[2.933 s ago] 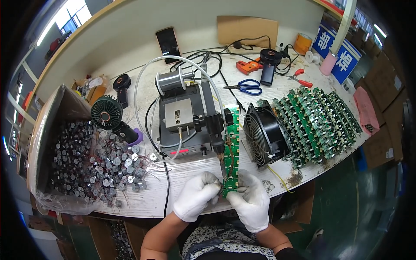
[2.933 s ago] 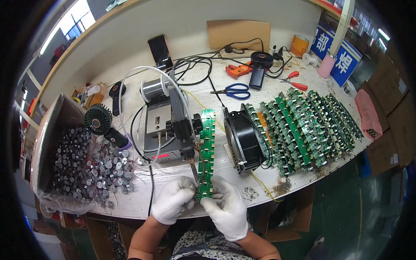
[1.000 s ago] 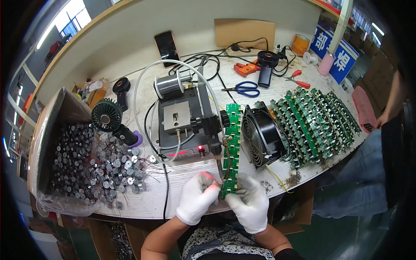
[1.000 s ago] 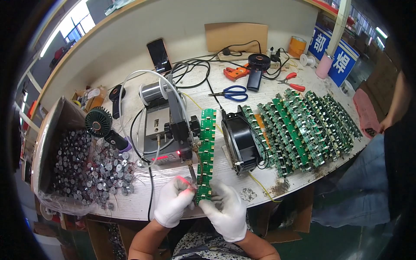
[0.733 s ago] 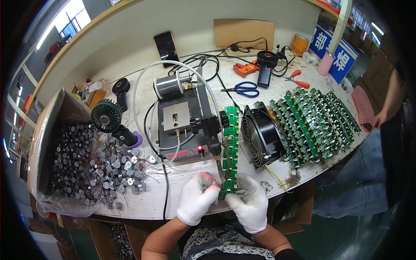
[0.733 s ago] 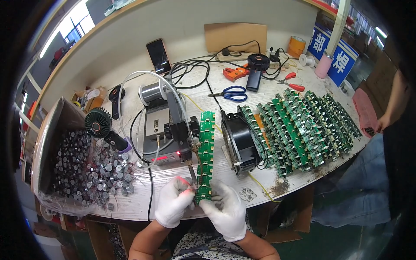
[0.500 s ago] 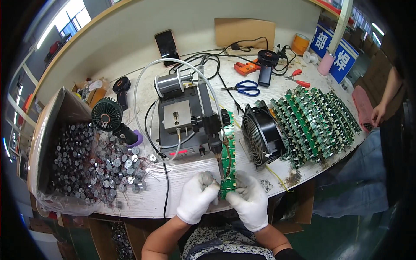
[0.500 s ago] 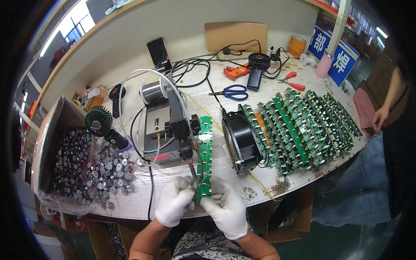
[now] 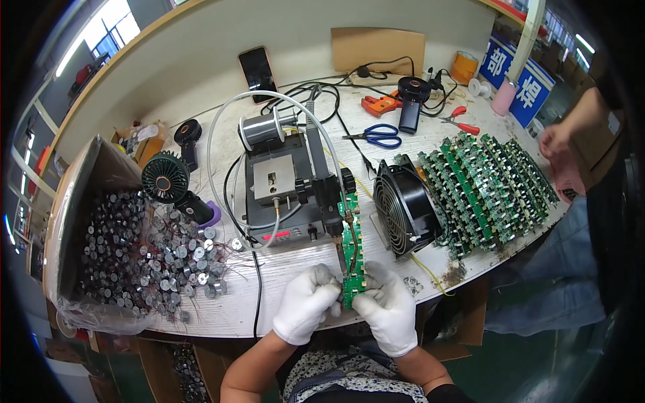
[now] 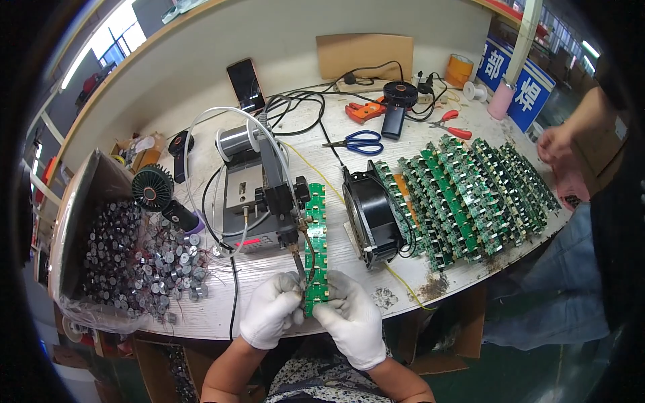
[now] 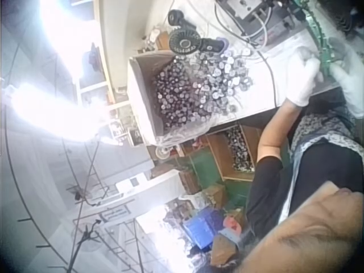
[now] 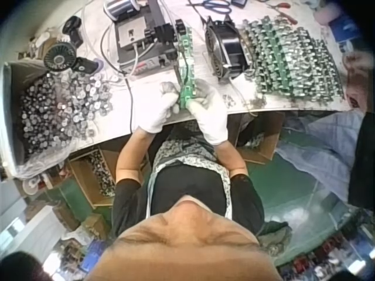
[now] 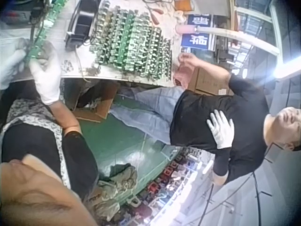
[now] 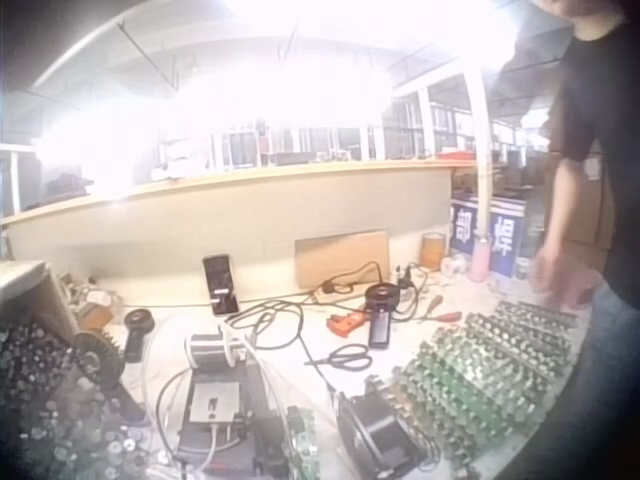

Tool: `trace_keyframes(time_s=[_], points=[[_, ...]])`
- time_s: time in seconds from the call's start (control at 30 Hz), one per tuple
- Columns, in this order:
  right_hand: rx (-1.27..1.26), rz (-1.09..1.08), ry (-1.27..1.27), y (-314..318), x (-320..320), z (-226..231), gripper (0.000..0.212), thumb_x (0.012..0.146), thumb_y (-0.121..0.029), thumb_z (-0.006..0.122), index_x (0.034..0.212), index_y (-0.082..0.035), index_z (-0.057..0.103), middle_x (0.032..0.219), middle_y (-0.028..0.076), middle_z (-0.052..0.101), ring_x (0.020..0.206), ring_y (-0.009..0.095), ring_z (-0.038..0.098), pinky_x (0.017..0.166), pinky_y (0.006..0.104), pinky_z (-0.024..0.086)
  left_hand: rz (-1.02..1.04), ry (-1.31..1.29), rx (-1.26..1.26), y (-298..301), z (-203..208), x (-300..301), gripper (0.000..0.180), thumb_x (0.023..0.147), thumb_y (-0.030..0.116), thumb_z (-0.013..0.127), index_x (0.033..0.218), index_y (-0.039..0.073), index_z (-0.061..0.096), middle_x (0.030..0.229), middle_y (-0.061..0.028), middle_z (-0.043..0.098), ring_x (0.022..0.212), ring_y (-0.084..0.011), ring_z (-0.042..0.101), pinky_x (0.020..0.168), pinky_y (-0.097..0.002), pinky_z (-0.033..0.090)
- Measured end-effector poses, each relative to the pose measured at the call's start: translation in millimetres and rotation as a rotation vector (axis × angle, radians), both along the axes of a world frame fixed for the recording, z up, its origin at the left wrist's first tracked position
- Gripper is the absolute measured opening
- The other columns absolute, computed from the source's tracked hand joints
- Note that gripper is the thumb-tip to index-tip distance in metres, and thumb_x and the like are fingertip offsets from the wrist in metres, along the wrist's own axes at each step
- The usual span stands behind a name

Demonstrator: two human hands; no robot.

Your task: The person assembles small vibrating motors onto a printed circuit board by hand at a manual workstation.

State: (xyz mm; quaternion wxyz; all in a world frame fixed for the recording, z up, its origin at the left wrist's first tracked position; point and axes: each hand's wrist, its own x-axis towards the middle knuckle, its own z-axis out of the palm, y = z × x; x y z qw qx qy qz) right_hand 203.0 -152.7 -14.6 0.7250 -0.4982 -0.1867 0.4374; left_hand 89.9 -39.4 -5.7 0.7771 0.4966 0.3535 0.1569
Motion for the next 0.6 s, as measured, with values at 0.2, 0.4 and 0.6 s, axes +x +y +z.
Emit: trace_keyframes(time_s=[0.2, 0.4, 0.6], points=[[0.036, 0.000, -0.035, -1.2, -1.7, -3.0, 0.055, 0.082, 0.005, 0.061, 0.132, 0.009, 0.037, 0.112, 0.014, 0.060, 0.092, 0.014, 0.061, 0.080, 0.0243, 0.050, -0.003, 0.026, -0.006, -0.5, 2.1, 0.6, 0.010, 0.085, 0.013, 0.057, 0.084, 0.003, 0.052, 0.067, -0.0035, 0.057, 0.047, -0.0070, 0.049, 0.039, -0.0198, 0.033], [0.054, 0.015, -0.022, 0.1, -1.5, 1.7, 0.055, 0.083, 0.003, 0.061, 0.133, 0.008, 0.037, 0.112, 0.014, 0.060, 0.091, 0.014, 0.062, 0.080, 0.0246, 0.051, 0.018, 0.004, 0.005, -1.7, 2.6, 0.6, 0.010, 0.086, 0.012, 0.057, 0.086, 0.003, 0.052, 0.070, -0.0037, 0.057, 0.051, -0.0071, 0.051, 0.041, -0.0200, 0.035], [0.035, -0.010, -0.071, -2.2, -2.9, 3.5, 0.056, 0.083, 0.003, 0.061, 0.133, 0.008, 0.037, 0.111, 0.013, 0.061, 0.091, 0.013, 0.062, 0.080, 0.0243, 0.050, 0.015, 0.026, 0.028, -2.5, 10.2, 2.1, 0.011, 0.085, 0.009, 0.057, 0.088, 0.001, 0.052, 0.073, -0.0051, 0.058, 0.056, -0.0103, 0.055, 0.050, -0.0229, 0.042]])
